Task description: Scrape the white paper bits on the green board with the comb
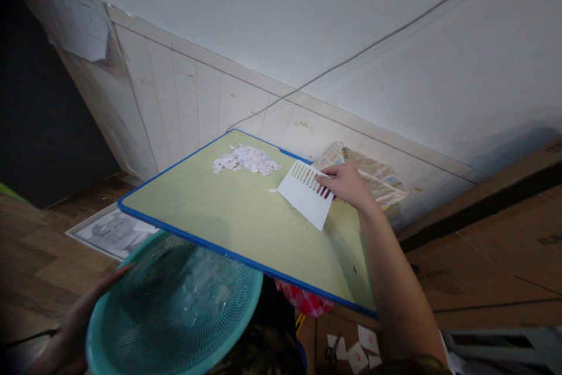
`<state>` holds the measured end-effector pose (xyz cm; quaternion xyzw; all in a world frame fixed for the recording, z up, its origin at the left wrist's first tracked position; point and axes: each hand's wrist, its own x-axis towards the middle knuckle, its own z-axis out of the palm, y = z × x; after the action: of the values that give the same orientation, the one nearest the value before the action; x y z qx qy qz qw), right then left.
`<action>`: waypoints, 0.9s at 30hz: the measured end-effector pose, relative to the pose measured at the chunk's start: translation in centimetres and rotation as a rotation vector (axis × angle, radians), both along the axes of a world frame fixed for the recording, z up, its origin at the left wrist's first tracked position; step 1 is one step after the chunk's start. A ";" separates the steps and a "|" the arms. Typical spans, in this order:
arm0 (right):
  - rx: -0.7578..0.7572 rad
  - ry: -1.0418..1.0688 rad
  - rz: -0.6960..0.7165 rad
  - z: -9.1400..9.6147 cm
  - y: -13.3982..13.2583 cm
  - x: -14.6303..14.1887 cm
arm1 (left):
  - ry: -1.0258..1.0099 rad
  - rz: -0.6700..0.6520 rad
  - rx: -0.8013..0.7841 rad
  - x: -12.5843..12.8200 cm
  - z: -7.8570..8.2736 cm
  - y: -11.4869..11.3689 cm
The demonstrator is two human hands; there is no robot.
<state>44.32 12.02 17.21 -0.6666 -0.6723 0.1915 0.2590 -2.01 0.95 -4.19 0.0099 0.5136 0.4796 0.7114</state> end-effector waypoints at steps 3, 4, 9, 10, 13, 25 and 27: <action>0.067 -0.018 0.012 -0.4 0.5 -0.5 | 0.000 0.005 -0.020 0.1 0.5 0.0; 0.090 -0.018 0.004 -0.4 0.5 -0.6 | -0.010 0.001 -0.026 0.2 0.8 0.0; 0.051 0.031 -0.050 -0.4 0.0 -0.2 | 0.013 0.036 -0.025 0.6 1.8 -0.1; 0.032 0.040 -0.052 -0.4 -0.2 0.1 | 0.010 0.034 -0.016 0.6 1.7 -0.1; 0.007 0.056 -0.051 -0.4 -0.6 0.5 | -0.026 0.020 0.007 0.4 1.1 -0.1; -0.083 0.056 0.088 0.5 -1.9 -0.4 | -0.029 0.032 -0.026 0.2 0.4 0.1; -0.134 0.052 0.128 1.2 -2.6 -0.3 | -0.028 0.027 -0.019 0.1 0.2 0.0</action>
<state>44.06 9.45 18.44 -0.6328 -0.6922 0.2696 0.2183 -1.90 0.96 -4.02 -0.0106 0.5083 0.4842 0.7121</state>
